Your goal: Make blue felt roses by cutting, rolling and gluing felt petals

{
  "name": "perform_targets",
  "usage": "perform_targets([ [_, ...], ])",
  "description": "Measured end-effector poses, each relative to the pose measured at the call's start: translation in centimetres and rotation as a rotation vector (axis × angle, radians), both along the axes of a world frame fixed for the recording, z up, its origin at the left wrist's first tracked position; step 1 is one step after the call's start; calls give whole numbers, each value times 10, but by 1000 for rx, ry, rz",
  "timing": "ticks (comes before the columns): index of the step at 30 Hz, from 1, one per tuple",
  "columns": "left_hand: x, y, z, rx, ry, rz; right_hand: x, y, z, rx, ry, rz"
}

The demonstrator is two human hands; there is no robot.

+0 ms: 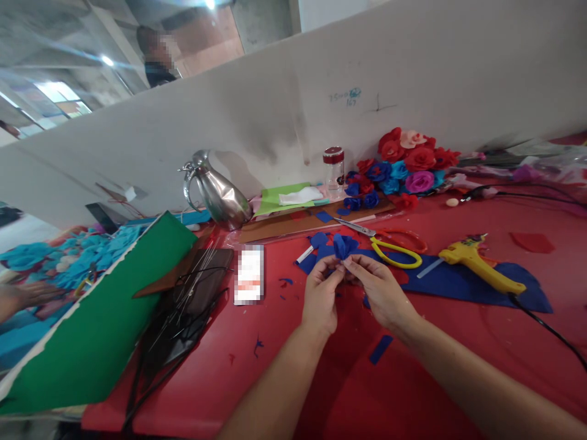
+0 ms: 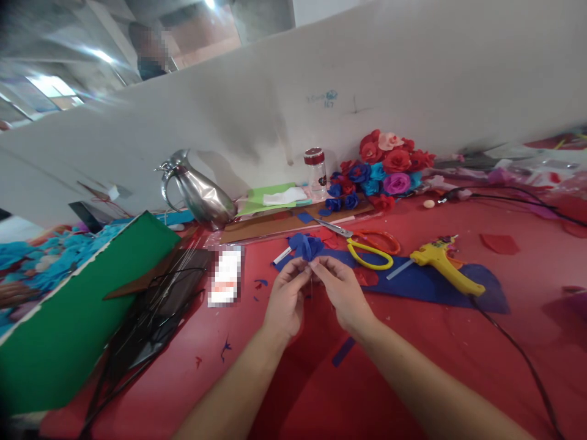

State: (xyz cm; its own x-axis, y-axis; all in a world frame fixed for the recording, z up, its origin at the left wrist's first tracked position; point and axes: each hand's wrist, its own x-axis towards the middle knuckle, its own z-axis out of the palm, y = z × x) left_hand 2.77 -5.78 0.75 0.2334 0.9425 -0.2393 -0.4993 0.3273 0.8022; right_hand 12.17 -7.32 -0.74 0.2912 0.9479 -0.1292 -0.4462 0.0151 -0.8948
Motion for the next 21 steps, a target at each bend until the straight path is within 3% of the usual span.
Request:
perform_targets([
  [11,2,-1,-3,-4,-41,-22,4,-1,4,-24,84,45],
  [14,2,-1,-3,-9,-32,-19,3,1,6,-30,22,51],
  [17,2,2,-5,5,16,23,18,2,12,-1,-250,44],
  [19,1,5,-8,13,43,53,45,1,16,47,-600,-5],
  [21,-1,8,-11,12,65,74,84,-5,17,41,-1064,-148],
])
